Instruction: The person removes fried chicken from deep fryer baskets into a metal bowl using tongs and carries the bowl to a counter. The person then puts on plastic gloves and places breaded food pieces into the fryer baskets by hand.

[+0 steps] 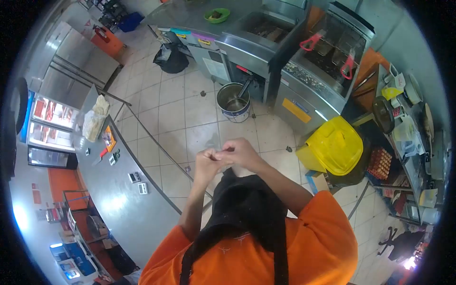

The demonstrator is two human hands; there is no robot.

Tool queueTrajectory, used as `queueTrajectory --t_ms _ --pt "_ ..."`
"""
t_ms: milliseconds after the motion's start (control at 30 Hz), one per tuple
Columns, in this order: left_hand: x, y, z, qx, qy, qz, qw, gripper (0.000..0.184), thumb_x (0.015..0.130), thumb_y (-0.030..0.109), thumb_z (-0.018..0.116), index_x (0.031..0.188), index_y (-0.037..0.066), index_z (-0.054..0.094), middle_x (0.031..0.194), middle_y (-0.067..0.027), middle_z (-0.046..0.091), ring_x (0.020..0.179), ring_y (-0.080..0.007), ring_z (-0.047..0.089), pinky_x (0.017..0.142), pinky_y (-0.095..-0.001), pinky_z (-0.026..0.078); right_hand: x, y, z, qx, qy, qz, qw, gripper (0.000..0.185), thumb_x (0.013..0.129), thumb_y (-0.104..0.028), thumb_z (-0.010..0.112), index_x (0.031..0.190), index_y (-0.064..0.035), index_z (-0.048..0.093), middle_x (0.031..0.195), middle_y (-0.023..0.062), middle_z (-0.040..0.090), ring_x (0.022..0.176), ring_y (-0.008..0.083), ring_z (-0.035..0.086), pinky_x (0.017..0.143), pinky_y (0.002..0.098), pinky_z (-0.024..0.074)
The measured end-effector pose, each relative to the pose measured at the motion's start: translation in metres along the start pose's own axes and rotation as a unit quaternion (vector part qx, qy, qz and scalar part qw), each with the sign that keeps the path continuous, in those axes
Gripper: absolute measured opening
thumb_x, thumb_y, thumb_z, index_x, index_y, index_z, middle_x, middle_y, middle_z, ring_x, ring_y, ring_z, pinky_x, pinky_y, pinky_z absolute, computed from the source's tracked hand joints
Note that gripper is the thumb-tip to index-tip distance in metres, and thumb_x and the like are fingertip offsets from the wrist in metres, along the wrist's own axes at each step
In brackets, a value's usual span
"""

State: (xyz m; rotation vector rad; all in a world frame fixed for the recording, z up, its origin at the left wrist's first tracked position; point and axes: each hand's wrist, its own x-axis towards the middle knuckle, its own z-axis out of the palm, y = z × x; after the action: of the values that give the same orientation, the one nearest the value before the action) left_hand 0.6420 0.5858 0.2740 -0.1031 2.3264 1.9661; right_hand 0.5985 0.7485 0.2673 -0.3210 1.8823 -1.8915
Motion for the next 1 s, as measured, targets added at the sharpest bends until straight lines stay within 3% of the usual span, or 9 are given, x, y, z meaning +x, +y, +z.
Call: queueTrajectory --t_ms 200,300,400,500,633,700,800,900,1000 --pt "0.089 0.0 -0.087 0.01 0.06 0.006 0.998 0.038 0.076 0.004 0.077 0.06 0.008 0.044 0.055 0.0023 0.05 0.05 -0.0041 0.053 0.044 -0.0204 0.04 0.084 -0.017 0.001 -0.054 0.084 0.045 0.994 0.014 0.08 -0.009 0.074 0.079 -0.0011 0.063 0.069 0.0013 0.061 0.061 0.0067 0.054 0.054 0.0248 0.0424" --pt "0.125 -0.008 -0.143 0.11 0.154 0.06 0.98 0.035 0.08 0.0 0.07 0.058 0.005 0.042 0.053 0.0009 0.048 0.049 -0.0057 0.054 0.043 -0.0227 0.042 0.133 -0.04 0.012 -0.283 0.14 0.027 0.949 0.012 0.078 -0.004 0.072 0.082 -0.001 0.062 0.07 0.0039 0.062 0.061 0.0124 0.056 0.056 0.0268 0.0442" --pt "0.147 0.009 -0.188 0.087 0.156 0.063 0.982 0.034 0.081 -0.001 0.065 0.058 0.004 0.041 0.051 -0.0003 0.047 0.047 -0.0065 0.054 0.043 -0.0246 0.043 0.184 -0.098 0.07 -0.319 0.241 -0.267 0.877 0.011 0.077 -0.002 0.069 0.086 -0.0019 0.063 0.07 0.0063 0.061 0.062 0.0208 0.058 0.06 0.0308 0.0469" --pt "0.165 0.011 -0.23 0.116 0.178 0.061 0.975 0.033 0.081 0.001 0.065 0.058 0.003 0.042 0.05 -0.0018 0.046 0.046 -0.0086 0.053 0.043 -0.0262 0.043 0.236 -0.106 0.11 -0.283 0.084 -0.406 0.865 0.017 0.08 -0.003 0.061 0.097 -0.0011 0.063 0.083 0.0157 0.063 0.078 0.0299 0.063 0.074 0.037 0.0507" --pt "0.197 0.004 -0.269 0.181 0.201 0.108 0.957 0.027 0.078 0.004 0.066 0.061 0.002 0.045 0.05 -0.0109 0.046 0.043 -0.0216 0.051 0.045 -0.0331 0.041 0.314 -0.05 0.134 -0.322 -0.164 -0.162 0.918 0.018 0.078 -0.012 0.062 0.09 0.0004 0.065 0.072 0.0195 0.061 0.07 0.0319 0.062 0.066 0.0406 0.0497" --pt "0.215 -0.016 -0.276 0.235 0.165 0.107 0.952 0.021 0.075 0.006 0.067 0.064 0.001 0.049 0.056 -0.02 0.046 0.049 -0.0357 0.048 0.049 -0.0406 0.04 0.332 -0.045 0.135 -0.356 -0.312 -0.019 0.881 0.022 0.075 -0.019 0.065 0.081 0.002 0.065 0.066 0.0201 0.06 0.063 0.0327 0.06 0.061 0.043 0.0479" --pt "0.232 -0.05 -0.276 0.289 0.071 0.095 0.95 0.021 0.075 0.008 0.066 0.064 0.0 0.05 0.057 -0.0216 0.049 0.051 -0.0377 0.05 0.049 -0.0419 0.041 0.349 -0.059 0.145 -0.468 -0.492 -0.087 0.729 0.019 0.072 -0.017 0.058 0.072 0.0007 0.067 0.067 0.0188 0.062 0.067 0.032 0.061 0.063 0.0412 0.0472" --pt "0.255 -0.04 -0.282 0.299 0.009 0.147 0.943 0.02 0.074 0.007 0.065 0.064 -0.001 0.051 0.059 -0.0222 0.051 0.057 -0.042 0.054 0.052 -0.0445 0.043 0.355 -0.046 0.149 -0.404 -0.546 -0.157 0.717 0.028 0.077 -0.024 0.06 0.065 0.0008 0.065 0.068 0.0203 0.062 0.066 0.0344 0.059 0.063 0.0438 0.0456" --pt "0.278 -0.013 -0.276 0.319 -0.076 0.197 0.924 0.02 0.075 0.007 0.065 0.065 0.0 0.05 0.061 -0.0209 0.053 0.059 -0.0417 0.055 0.053 -0.0446 0.043 0.361 -0.059 0.142 -0.432 -0.565 -0.097 0.696 0.037 0.085 -0.033 0.059 0.072 0.0005 0.066 0.07 0.0206 0.063 0.069 0.0329 0.061 0.067 0.0434 0.0476"
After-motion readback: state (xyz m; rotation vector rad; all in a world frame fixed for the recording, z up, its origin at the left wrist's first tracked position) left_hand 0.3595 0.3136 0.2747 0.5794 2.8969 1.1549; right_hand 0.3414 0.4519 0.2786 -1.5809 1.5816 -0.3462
